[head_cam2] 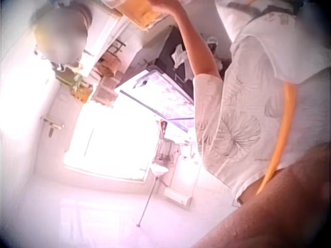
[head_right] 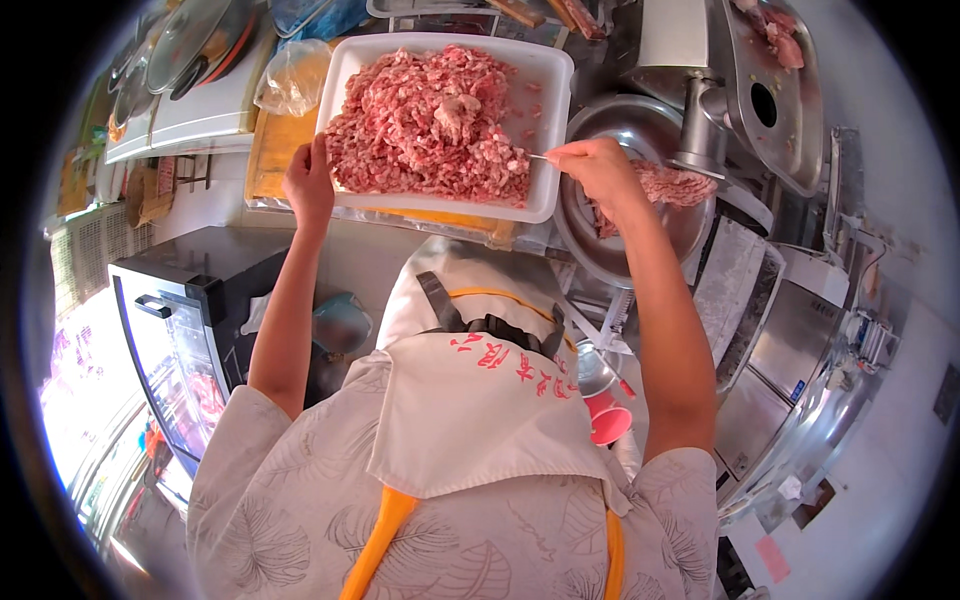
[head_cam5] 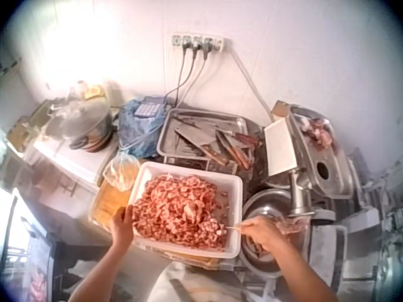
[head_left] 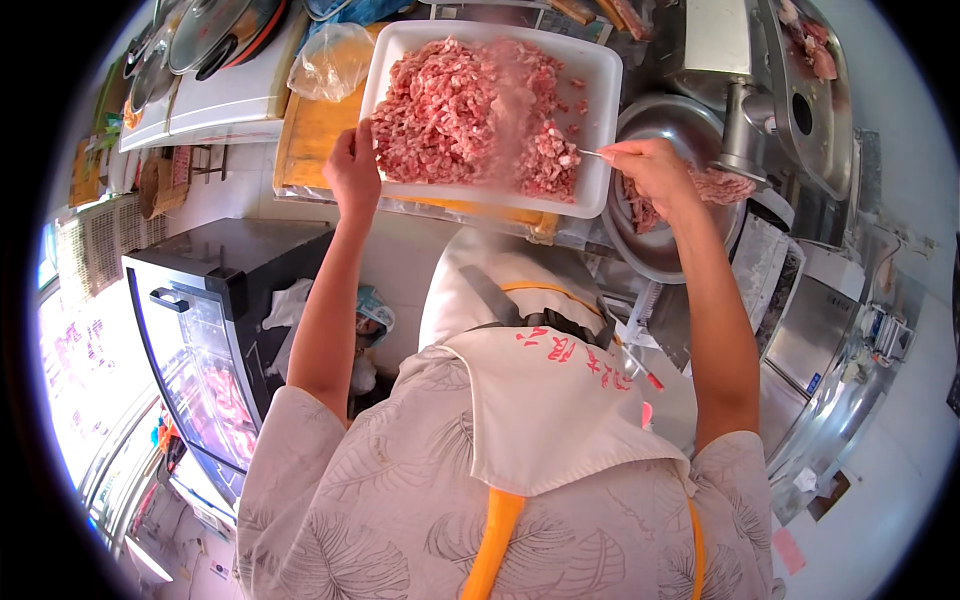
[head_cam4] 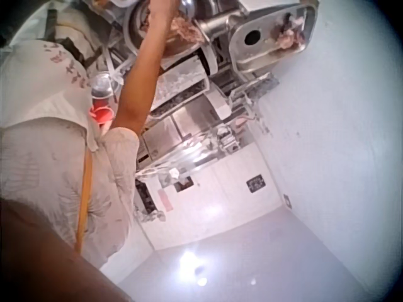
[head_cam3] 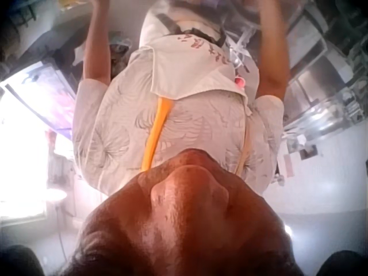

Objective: The person uses a spoon to scoop ground meat from a white rectangular container and transfers it into a metal bowl. The person repeatedly scoops and moves the meat, accumulating a pile in the bowl.

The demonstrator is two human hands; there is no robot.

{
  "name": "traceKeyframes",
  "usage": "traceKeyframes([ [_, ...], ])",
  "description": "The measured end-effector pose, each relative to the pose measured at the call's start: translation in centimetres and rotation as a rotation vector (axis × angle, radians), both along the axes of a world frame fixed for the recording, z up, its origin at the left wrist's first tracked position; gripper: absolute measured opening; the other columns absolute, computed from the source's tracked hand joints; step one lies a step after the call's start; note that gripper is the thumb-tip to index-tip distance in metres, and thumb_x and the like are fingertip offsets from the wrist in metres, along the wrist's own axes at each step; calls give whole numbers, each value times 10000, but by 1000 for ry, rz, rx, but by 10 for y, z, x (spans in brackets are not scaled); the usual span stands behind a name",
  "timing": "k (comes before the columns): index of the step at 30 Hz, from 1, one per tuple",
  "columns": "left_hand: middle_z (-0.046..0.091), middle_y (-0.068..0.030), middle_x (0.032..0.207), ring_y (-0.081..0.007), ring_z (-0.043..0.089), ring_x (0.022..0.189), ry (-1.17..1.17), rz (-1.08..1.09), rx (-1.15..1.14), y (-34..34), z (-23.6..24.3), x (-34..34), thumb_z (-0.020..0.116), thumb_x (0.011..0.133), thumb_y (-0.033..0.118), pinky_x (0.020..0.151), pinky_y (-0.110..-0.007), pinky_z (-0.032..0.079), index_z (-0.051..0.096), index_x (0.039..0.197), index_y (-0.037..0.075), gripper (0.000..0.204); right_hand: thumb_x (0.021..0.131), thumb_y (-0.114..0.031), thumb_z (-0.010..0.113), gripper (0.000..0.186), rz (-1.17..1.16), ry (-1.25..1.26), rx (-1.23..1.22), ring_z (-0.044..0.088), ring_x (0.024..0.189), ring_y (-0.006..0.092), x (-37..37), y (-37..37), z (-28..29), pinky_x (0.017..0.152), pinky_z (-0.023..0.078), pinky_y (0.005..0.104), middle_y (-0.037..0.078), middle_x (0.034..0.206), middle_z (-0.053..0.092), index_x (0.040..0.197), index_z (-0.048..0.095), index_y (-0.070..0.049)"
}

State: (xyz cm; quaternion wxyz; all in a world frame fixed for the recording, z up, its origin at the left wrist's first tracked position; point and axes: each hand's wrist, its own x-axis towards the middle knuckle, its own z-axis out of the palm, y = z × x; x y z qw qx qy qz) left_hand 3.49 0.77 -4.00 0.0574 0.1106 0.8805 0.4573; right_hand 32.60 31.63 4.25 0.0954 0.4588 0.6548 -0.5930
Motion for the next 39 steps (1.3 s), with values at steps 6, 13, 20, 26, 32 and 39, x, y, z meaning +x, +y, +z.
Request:
traceKeyframes([
  [6,640,-103,695,-154,540,634,-5,-9,-26,-2,2,0,677,1037,354,625,-354,470,716,953,-36,400,945,-170,750,276,-164,145,-34,467,645,33,-11,-19,3,504,303,238,-12,843,666,1129,779,33],
  [13,671,-99,712,-137,557,645,-15,-17,-2,0,2,-1,675,1040,354,621,-340,478,723,952,-38,405,948,-126,766,258,-401,278,-399,329,580,15,-14,-32,-6,496,189,228,-103,693,441,1149,755,35],
  [20,663,-122,711,-167,565,633,4,-24,-46,-2,3,-1,669,1037,360,630,-364,479,715,939,-36,410,965,-114,745,227,-469,256,-650,279,518,13,-3,-33,-13,480,171,222,-117,651,378,1147,726,21],
  [26,630,-131,691,-181,528,630,31,-28,-18,-2,-1,-1,669,1037,354,632,-372,469,695,924,-42,413,995,-136,714,255,-575,300,-813,294,500,5,13,-40,-17,468,190,207,-110,632,384,1208,681,0],
  [32,604,-121,687,-173,495,630,9,-23,14,-2,-3,-2,672,1039,341,623,-362,458,686,921,-44,403,1013,-152,691,259,-605,369,-829,292,498,-1,24,-42,-14,474,196,197,-113,624,389,1220,681,4],
  [39,595,-121,681,-169,482,631,3,-21,27,2,5,2,671,1041,338,614,-363,446,676,898,-43,407,1027,-136,666,227,-601,432,-720,270,498,-5,26,-46,43,471,191,197,-123,618,361,1206,705,-2],
])
